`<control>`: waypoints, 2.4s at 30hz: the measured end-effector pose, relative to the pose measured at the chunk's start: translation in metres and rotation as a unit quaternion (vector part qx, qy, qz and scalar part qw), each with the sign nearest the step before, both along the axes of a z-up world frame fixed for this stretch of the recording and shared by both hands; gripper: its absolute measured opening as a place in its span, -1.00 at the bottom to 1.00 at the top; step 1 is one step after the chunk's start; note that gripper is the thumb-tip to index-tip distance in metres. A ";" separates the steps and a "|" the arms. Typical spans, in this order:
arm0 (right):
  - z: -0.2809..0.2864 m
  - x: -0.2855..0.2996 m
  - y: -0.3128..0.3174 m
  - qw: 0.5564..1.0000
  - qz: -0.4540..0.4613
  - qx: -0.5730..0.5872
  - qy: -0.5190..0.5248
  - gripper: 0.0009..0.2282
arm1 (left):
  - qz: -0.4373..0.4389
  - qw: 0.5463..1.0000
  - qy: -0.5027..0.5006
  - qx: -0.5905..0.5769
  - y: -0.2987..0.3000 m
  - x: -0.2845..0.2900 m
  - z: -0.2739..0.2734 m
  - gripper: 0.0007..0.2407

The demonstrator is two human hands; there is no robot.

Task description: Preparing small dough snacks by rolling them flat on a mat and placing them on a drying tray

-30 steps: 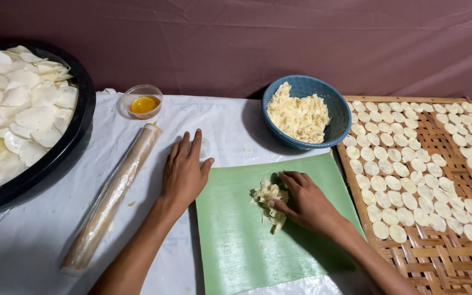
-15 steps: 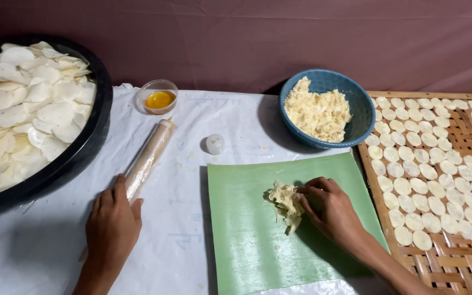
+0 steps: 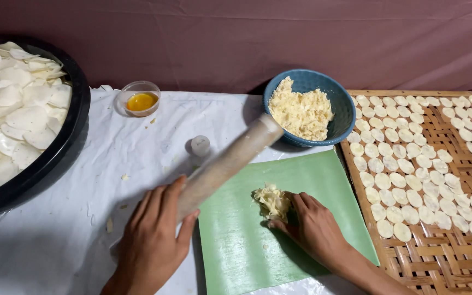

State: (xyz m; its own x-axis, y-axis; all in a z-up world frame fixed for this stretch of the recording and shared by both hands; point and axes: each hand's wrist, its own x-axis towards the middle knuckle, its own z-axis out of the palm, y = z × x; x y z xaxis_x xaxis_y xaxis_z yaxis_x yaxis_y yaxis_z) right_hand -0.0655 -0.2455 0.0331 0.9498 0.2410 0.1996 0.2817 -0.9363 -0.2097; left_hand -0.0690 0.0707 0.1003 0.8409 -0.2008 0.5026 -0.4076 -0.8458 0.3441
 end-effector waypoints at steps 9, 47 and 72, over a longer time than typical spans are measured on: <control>0.028 -0.002 -0.098 0.943 -0.270 -0.182 0.074 -0.47 | -0.196 0.973 0.125 0.012 -0.047 0.031 -0.017 -0.55; -0.015 0.078 -0.013 0.998 0.023 -0.063 0.008 -0.54 | -0.041 0.988 -0.082 0.124 -0.083 0.085 -0.088 -0.62; -0.023 0.061 -0.003 0.992 0.061 -0.050 -0.098 -0.44 | -0.068 0.991 -0.008 0.112 -0.077 0.068 -0.115 -0.54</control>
